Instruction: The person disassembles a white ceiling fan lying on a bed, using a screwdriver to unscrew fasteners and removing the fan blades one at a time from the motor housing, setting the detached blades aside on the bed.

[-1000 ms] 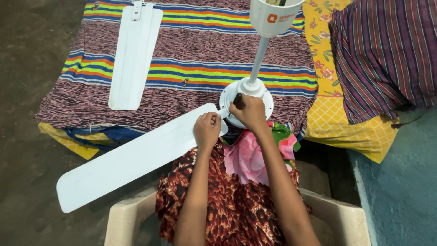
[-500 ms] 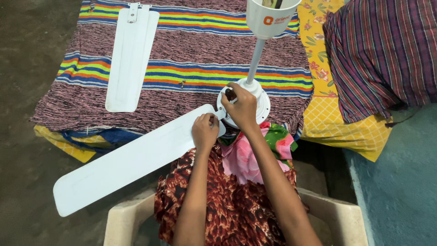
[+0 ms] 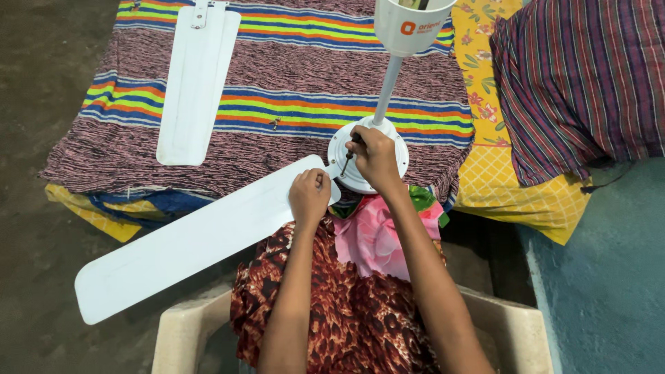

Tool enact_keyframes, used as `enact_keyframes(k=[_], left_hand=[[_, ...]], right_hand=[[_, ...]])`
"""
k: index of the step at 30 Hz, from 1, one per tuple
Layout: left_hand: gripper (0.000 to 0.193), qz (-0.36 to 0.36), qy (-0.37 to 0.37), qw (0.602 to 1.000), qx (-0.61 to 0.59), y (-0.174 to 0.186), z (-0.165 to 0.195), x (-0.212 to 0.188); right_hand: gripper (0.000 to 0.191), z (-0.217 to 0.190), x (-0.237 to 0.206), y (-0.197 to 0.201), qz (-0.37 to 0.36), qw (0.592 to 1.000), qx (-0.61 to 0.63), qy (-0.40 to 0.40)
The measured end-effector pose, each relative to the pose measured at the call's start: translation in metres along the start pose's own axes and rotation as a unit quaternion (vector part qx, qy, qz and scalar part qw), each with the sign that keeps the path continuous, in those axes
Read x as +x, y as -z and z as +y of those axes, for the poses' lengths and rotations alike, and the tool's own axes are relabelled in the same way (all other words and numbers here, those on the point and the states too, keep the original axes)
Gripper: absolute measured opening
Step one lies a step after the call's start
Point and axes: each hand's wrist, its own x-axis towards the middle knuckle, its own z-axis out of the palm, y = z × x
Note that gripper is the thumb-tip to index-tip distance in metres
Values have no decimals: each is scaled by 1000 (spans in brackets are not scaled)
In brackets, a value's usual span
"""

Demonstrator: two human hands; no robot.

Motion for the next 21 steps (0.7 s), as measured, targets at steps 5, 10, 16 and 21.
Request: enact_keyframes(k=[5, 10, 16, 21], left_hand=[[11, -2, 1, 1000, 1, 1, 2, 1], [14, -33, 40, 999, -16, -1, -3, 2], [24, -49, -35, 982, -178, -23, -7, 16], [32, -161, -12, 916, -368, -43, 0, 59]], right_hand=[[23, 9, 3, -5, 1, 999, 32, -1], [25, 20, 3, -6, -22, 999, 40, -24], [24, 31, 6, -2, -54, 998, 36, 21], [24, 31, 5, 0, -71, 994, 80, 14]])
